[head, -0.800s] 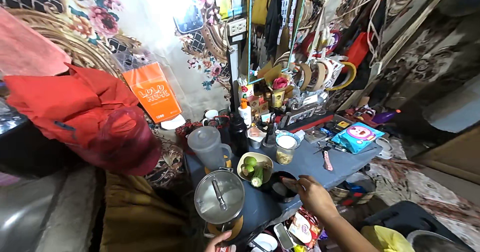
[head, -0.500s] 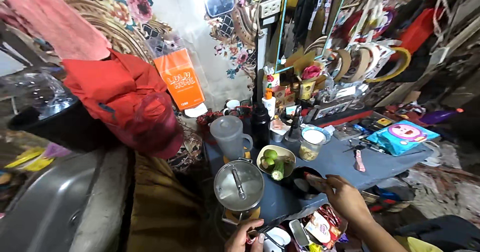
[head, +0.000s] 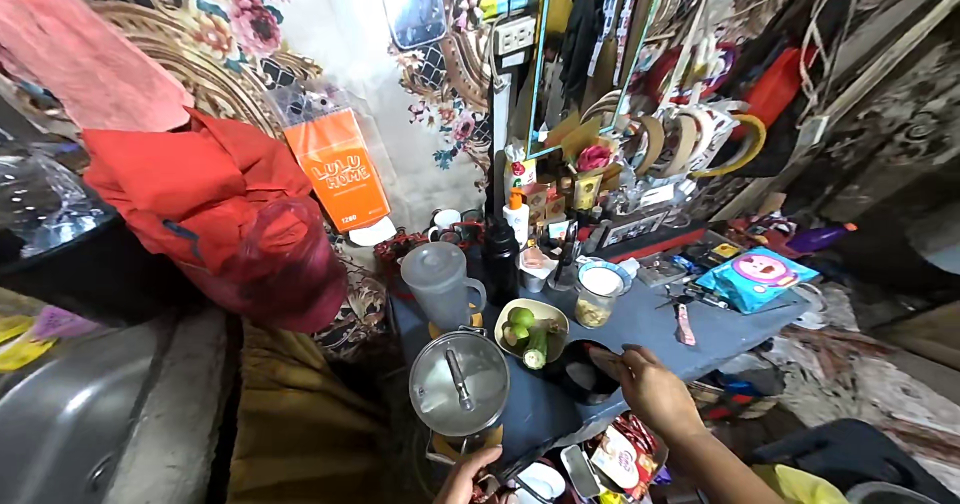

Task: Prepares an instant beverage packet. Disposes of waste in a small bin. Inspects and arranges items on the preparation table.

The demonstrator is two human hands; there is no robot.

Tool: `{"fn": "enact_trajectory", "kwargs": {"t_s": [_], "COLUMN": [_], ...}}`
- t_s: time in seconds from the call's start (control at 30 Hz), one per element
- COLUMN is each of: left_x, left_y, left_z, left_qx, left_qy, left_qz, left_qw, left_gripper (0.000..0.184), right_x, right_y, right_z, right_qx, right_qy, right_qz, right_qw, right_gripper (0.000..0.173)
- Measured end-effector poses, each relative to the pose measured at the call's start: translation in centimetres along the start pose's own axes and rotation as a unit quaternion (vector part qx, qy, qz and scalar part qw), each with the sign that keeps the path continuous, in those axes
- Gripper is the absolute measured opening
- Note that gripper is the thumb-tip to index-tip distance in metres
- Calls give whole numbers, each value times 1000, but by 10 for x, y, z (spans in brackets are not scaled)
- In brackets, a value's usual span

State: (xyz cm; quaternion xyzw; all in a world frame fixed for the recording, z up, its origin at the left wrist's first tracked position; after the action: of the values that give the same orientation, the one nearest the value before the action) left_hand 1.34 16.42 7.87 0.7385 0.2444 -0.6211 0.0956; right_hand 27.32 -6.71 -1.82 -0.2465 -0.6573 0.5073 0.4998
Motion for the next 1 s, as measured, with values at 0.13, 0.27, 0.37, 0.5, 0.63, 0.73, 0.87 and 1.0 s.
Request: {"fn": "enact_trajectory", "kwargs": {"t_s": [0.13, 0.27, 0.37, 0.5, 0.63, 0.73, 0.87, 1.0], "left_x": [21, 34, 39, 56, 70, 74, 75, 73], "left_y": [6, 18, 33, 54, 78, 97, 114, 129], "left_z": [-3, -8, -10, -21, -36, -48, -61, -71], "left_qx": [40, 88, 117, 130, 151, 163, 157, 181], "left_qy": [-69, -92, -101, -155, -174, -181, -182, -207], "left_qz": [71, 59, 55, 74, 82, 72, 69, 19], "left_qw": [994, 990, 986, 977, 970, 967, 968, 961], "left_gripper": [40, 46, 46, 51, 54, 56, 52, 43], "right_x": [3, 4, -2, -1, 4, -14, -64, -71], "right_y": [9, 13, 17, 13, 12, 11, 22, 15], "right_z": [-2, -4, -1, 2, 0, -4, 12, 41], "right_qx": [51, 61, 71, 53, 96, 70, -27, -72], "right_qy": [8, 16, 42, 32, 37, 72, 214, 277], "right_qz": [19, 24, 6, 4, 28, -68, -410, -636], "right_qw": [998, 998, 997, 998, 994, 993, 886, 716], "right_gripper": [29, 29, 29, 29, 31, 33, 27, 27]}}
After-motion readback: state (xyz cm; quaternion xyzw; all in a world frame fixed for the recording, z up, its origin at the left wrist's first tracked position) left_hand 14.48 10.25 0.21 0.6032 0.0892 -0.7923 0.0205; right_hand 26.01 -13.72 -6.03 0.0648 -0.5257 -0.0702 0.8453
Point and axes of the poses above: each hand's wrist, its own z-axis away from the middle knuckle, its own y-axis out of the palm, x = y × z, the point moved 9 cm from there along -z, towards the middle knuckle, and after that the axes turned 9 degrees about -y, right-handed, at the moved point
